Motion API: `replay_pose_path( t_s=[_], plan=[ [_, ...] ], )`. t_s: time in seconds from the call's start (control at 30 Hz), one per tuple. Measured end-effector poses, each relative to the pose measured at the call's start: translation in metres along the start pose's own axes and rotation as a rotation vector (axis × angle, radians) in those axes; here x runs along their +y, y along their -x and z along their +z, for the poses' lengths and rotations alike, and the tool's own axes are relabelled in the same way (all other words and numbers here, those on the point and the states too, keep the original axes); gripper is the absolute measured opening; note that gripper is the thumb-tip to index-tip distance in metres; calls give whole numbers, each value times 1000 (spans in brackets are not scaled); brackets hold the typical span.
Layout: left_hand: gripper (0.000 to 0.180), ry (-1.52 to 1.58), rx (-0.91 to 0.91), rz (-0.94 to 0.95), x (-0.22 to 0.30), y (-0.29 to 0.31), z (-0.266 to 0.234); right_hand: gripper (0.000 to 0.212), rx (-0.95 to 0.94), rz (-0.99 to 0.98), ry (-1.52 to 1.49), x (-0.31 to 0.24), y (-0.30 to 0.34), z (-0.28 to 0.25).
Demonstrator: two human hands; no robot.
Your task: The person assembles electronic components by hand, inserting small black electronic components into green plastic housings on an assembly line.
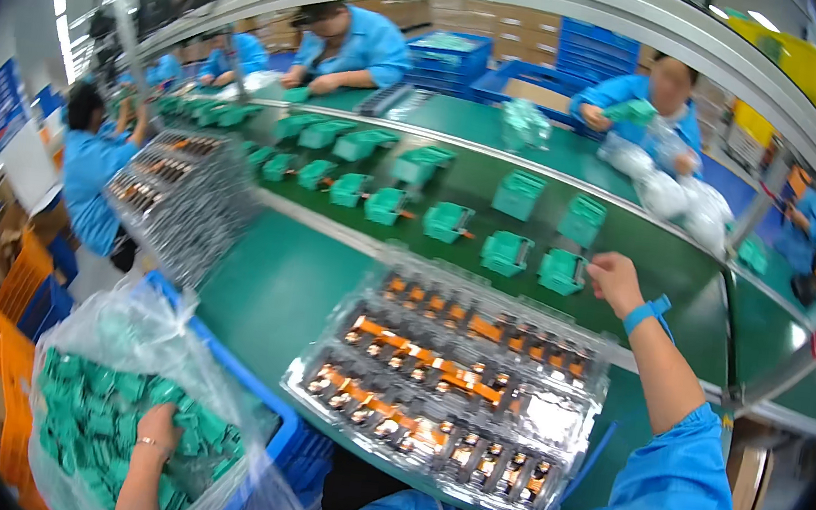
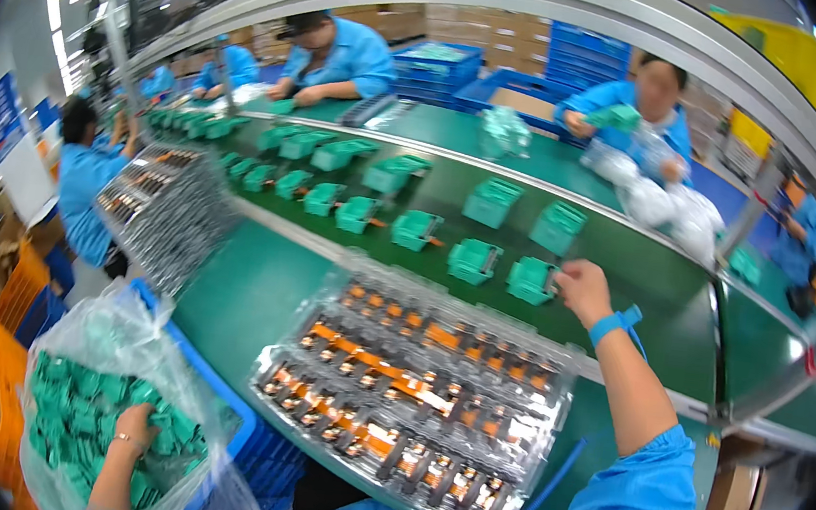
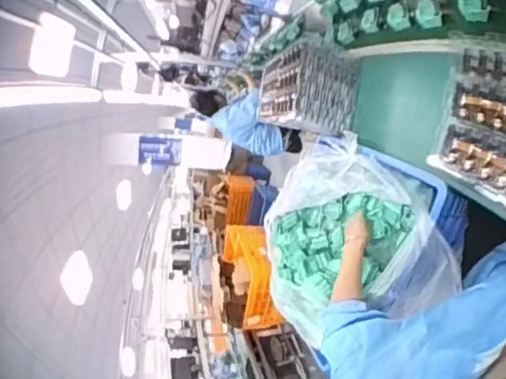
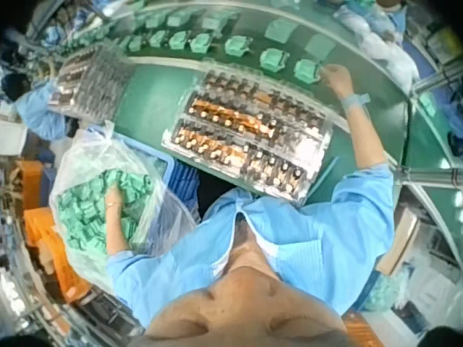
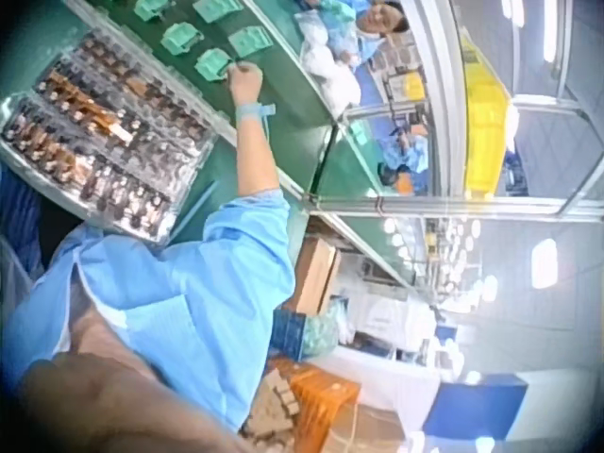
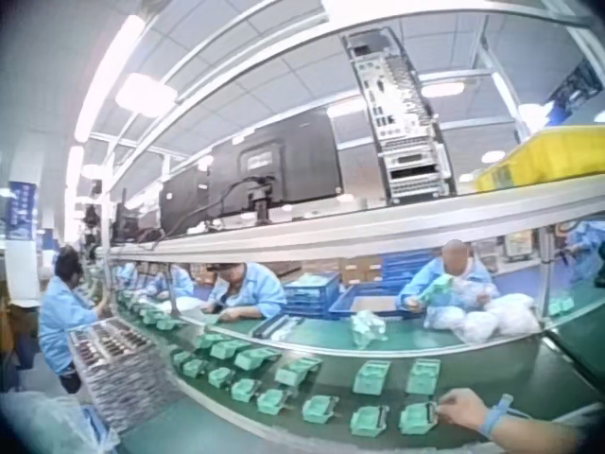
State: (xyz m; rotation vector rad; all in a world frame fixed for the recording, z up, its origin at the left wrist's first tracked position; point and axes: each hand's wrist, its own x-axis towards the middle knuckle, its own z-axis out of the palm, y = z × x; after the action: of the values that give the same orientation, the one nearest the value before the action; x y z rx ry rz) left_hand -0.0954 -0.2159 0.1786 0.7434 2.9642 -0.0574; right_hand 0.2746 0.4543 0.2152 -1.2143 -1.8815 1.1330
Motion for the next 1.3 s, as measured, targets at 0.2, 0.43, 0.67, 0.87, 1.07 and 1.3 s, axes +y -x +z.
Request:
replay_pose_path(
  t_s=[0.2, 0.43, 0.67, 0.87, 1.07, 1.3],
  plan=[
    [14, 453, 444, 47, -43, -10, -13, 19, -584, -667, 205, -87, 119, -10],
    [21, 1812, 232, -135, 132, 20, -119, 18, -621, -1315, 568, -70, 164, 25],
    [40, 2113, -745, 168, 287, 19, -113, 15, -530, -1366, 428, -58, 157, 32],
    [59, 2069, -1003, 359, 319, 17, -96, 16, -455, -417, -222, -73, 179, 33],
    [65, 1985, -774, 423, 324, 25, -79, 20, -565, -214, -610, -122, 191, 49],
    [70, 1698, -469, 556, 321, 31, -82, 18, -543, -395, -298, -130, 193, 71]
  ],
)
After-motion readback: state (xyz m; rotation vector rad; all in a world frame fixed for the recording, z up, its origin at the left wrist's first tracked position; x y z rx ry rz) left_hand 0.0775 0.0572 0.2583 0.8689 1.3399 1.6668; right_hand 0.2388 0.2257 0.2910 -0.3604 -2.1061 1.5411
